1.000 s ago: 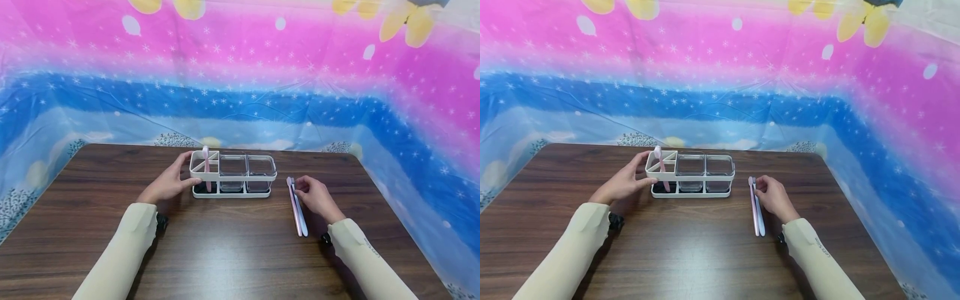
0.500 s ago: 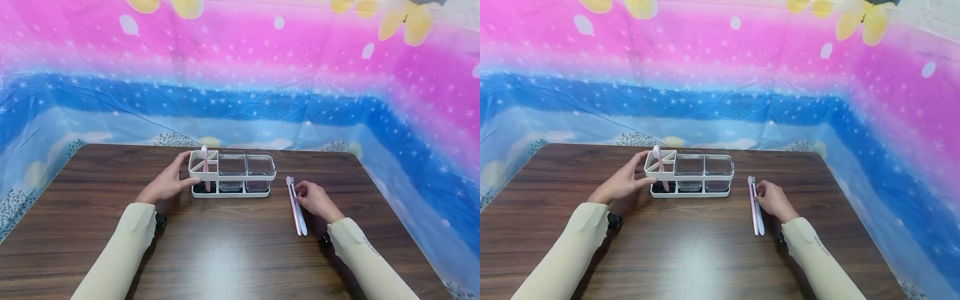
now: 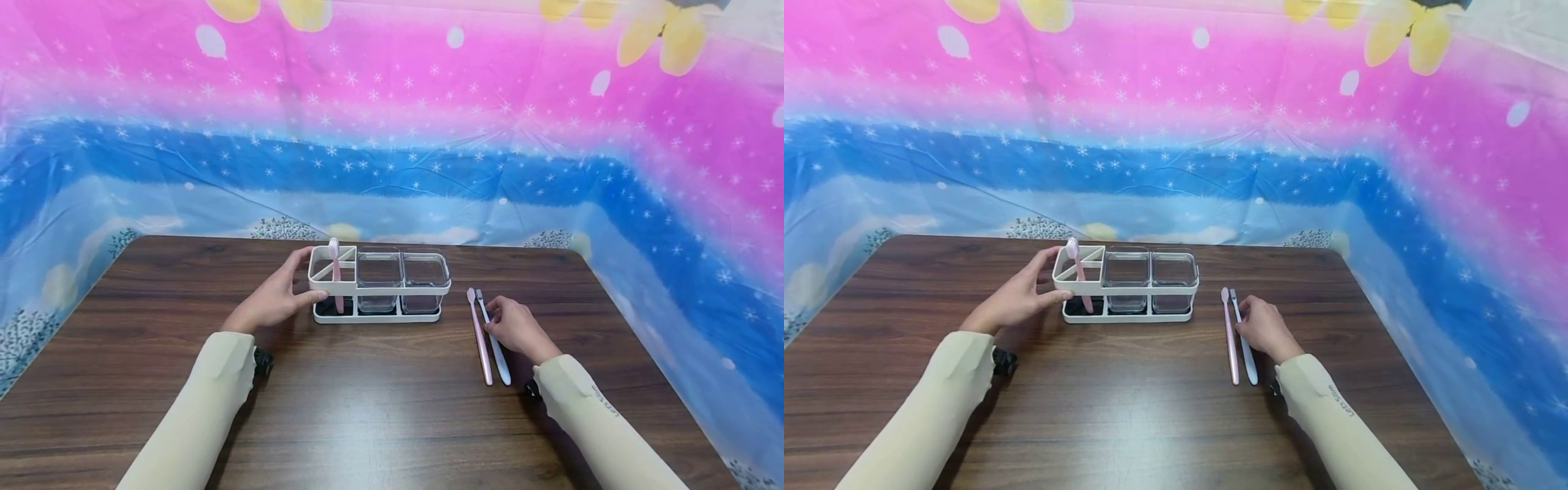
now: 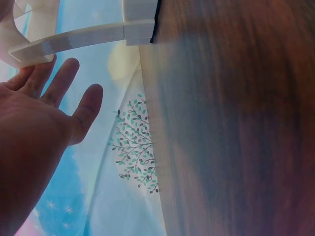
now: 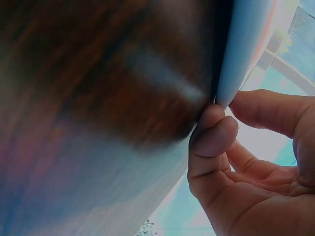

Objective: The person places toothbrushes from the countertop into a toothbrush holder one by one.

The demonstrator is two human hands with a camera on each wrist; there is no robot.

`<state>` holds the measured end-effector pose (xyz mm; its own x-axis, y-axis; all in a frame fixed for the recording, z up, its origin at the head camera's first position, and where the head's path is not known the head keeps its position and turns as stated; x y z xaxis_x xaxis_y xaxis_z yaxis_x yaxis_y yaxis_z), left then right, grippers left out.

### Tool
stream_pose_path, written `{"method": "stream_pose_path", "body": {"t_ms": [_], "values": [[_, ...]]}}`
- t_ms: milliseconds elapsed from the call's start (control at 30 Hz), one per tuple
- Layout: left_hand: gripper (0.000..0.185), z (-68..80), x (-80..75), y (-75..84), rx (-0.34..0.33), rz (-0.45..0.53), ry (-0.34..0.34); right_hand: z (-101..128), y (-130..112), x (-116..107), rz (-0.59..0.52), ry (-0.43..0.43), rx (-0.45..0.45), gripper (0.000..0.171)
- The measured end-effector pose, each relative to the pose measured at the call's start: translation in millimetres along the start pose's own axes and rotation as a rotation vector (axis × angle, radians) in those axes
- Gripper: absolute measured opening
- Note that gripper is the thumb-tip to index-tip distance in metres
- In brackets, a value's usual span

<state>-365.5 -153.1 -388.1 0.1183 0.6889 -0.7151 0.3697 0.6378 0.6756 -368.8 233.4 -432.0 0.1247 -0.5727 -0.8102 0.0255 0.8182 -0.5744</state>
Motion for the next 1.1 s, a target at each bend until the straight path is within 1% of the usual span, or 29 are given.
{"method": "stream_pose_path", "body": {"t_ms": [300,433,567,633,733,900,1000,1100], "values": [[0.085,0.6,0.1,-0.6,-0.013,-0.011,0.000,-2.3,4.3,0.4,0.010,-0.004,0.037,0.034],[0.084,0.3,1.2,-1.0,-0.013,-0.003,-0.003,-2.6,7.7,0.8,-0.002,-0.016,0.053,0.035],[0.082,0.1,1.2,-0.7,-0.008,0.005,-0.003,-0.8,10.2,-2.3,-0.032,-0.010,0.062,0.028],[0.082,-0.1,1.0,-0.3,-0.004,0.013,-0.001,0.2,10.0,-6.1,-0.047,0.007,0.058,0.023],[0.082,0.1,0.7,-0.4,-0.001,0.016,0.001,1.8,6.6,-14.2,-0.057,0.041,0.028,0.018],[0.082,0.6,0.5,-0.8,-0.014,0.011,0.002,6.0,-5.5,-30.5,-0.054,0.107,-0.034,0.018],[0.082,1.1,0.4,-0.3,-0.020,0.003,-0.001,10.4,-15.9,-40.9,-0.075,0.165,-0.078,0.019],[0.083,1.1,0.2,0.5,-0.018,0.003,-0.004,15.8,-29.0,-52.3,-0.108,0.238,-0.151,0.019]]}}
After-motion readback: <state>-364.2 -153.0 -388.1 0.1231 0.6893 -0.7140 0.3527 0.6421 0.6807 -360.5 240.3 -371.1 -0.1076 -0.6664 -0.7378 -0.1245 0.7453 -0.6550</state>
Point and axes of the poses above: each hand's wrist, its own z-axis away from the middle knuckle, its own x-axis out of the palm, y = z × x, the point moved 10 cm from there along -z, towards the middle knuckle, and after that the axes turned 8 degrees about -z, right-handed, at the moved point
